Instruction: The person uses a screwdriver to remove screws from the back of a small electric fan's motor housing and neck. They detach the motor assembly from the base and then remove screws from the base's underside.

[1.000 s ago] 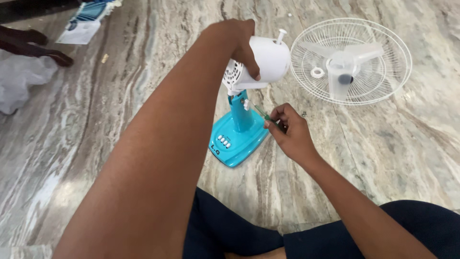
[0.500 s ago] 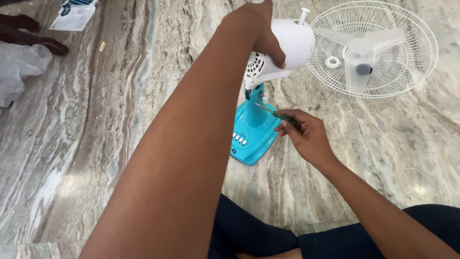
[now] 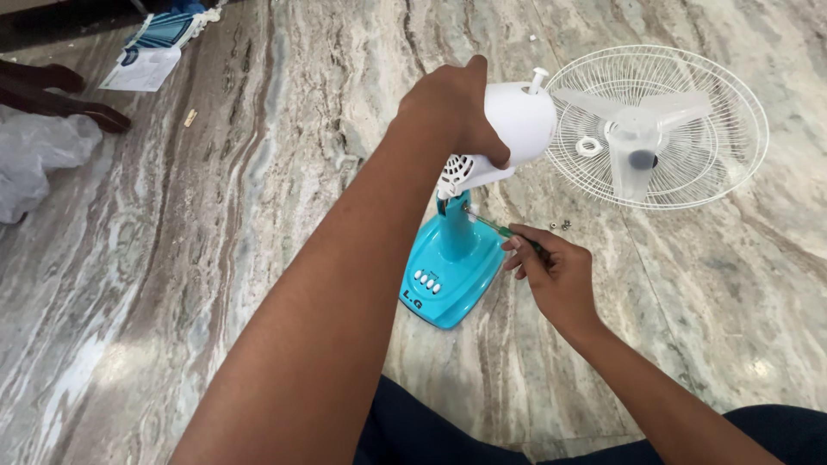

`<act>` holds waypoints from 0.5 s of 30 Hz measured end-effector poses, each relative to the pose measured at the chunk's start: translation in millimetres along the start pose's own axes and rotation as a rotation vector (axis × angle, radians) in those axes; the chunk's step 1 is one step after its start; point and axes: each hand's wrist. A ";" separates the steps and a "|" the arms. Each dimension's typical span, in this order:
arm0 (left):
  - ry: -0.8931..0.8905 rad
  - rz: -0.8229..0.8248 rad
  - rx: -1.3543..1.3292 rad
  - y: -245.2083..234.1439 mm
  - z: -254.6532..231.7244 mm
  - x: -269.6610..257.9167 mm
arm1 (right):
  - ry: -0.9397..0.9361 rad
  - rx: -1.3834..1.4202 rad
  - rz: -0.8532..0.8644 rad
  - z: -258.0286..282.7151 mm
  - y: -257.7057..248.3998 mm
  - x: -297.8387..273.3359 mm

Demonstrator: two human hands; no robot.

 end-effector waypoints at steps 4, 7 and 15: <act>0.036 -0.035 -0.024 -0.2 1.0 -2.9 | 0.004 -0.037 -0.032 5.9 0.0 -1.1; 0.027 -0.041 -0.027 -0.7 2.6 -4.7 | -0.004 -0.033 -0.056 9.8 1.0 -2.8; 0.021 -0.037 -0.014 0.3 -0.3 -4.4 | -0.027 -0.004 -0.066 12.0 4.1 -1.8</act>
Point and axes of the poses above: each hand's wrist, its own x-axis towards the middle knuckle, its own y-axis out of the palm, z = x × y, and after that the axes turned 3 degrees about -x, right-handed
